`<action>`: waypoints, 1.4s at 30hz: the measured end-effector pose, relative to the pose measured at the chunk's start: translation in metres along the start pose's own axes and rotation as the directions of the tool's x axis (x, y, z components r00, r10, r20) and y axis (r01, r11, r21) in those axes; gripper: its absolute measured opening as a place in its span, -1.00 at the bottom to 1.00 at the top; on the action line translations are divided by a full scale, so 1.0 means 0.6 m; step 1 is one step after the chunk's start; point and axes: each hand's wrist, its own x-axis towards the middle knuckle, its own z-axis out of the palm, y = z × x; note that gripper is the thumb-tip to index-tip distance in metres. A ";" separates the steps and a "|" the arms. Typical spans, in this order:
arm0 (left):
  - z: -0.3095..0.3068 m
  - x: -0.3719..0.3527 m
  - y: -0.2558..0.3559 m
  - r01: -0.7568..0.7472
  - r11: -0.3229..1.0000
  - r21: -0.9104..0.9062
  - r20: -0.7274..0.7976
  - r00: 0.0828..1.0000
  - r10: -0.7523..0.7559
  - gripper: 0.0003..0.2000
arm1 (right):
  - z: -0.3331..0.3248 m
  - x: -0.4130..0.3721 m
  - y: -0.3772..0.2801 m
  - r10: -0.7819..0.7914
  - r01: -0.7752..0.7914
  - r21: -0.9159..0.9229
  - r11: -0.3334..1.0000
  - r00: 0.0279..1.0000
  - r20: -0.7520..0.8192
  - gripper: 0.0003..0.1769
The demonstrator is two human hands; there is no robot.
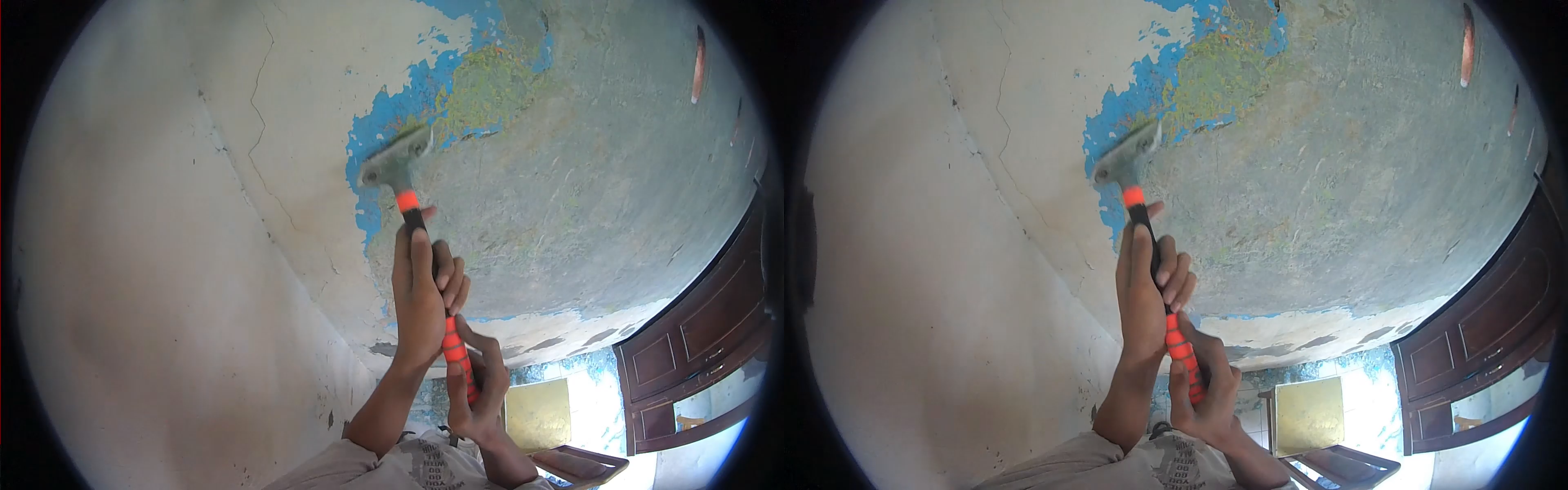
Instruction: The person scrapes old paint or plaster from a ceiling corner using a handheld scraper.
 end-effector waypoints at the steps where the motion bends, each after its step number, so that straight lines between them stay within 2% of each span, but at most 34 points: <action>1: -0.001 0.001 0.001 -0.010 1.000 0.004 0.013 1.000 0.010 -0.59 | 0.002 0.001 -0.004 0.004 -0.004 0.008 1.000 1.000 -0.008 -0.49; 3: -0.002 0.005 0.003 -0.033 0.999 0.007 0.036 0.999 0.033 -0.59 | 0.003 0.004 -0.012 0.009 -0.009 0.019 1.000 1.000 -0.017 -0.49; 6: -0.004 -0.006 -0.008 0.005 0.999 0.036 -0.007 1.000 -0.005 -0.58 | 0.006 -0.006 0.008 -0.057 0.057 -0.010 0.998 0.997 -0.050 -0.49; 12: 0.002 0.009 0.004 -0.042 0.999 0.022 0.019 0.999 0.041 -0.58 | -0.001 0.011 -0.012 0.048 -0.048 -0.025 0.999 0.999 0.010 -0.49; 17: 0.001 0.006 0.000 -0.021 1.000 0.011 0.017 1.000 0.021 -0.58 | 0.002 0.008 0.003 -0.025 0.025 -0.009 1.000 1.000 -0.017 -0.49; 21: 0.004 0.008 0.012 -0.021 1.000 0.016 0.010 1.000 0.021 -0.58 | 0.004 0.012 -0.016 0.040 -0.040 -0.004 0.999 0.999 -0.001 -0.50; 24: -0.010 -0.004 -0.006 -0.004 0.999 0.044 -0.001 1.000 0.004 -0.58 | 0.007 -0.004 0.008 -0.012 0.013 0.020 1.000 1.000 -0.017 -0.49; 27: 0.000 0.007 0.006 -0.015 1.000 0.025 -0.002 1.000 0.015 -0.58 | 0.004 0.009 -0.007 0.038 -0.038 0.028 0.999 0.999 -0.003 -0.49; 33: -0.009 -0.004 -0.003 0.023 0.999 0.046 -0.020 1.000 -0.022 -0.59 | 0.014 -0.008 0.019 -0.052 0.054 0.037 0.998 0.998 -0.043 -0.48; 36: -0.005 -0.004 0.006 0.019 0.999 0.037 -0.008 1.000 -0.019 -0.59 | 0.002 -0.011 -0.013 0.127 -0.128 0.057 0.990 0.992 0.029 -0.48; 42: -0.016 -0.005 -0.007 0.003 0.998 0.056 -0.010 1.000 -0.003 -0.59 | 0.013 -0.014 0.030 -0.065 0.065 -0.015 0.998 0.998 -0.026 -0.49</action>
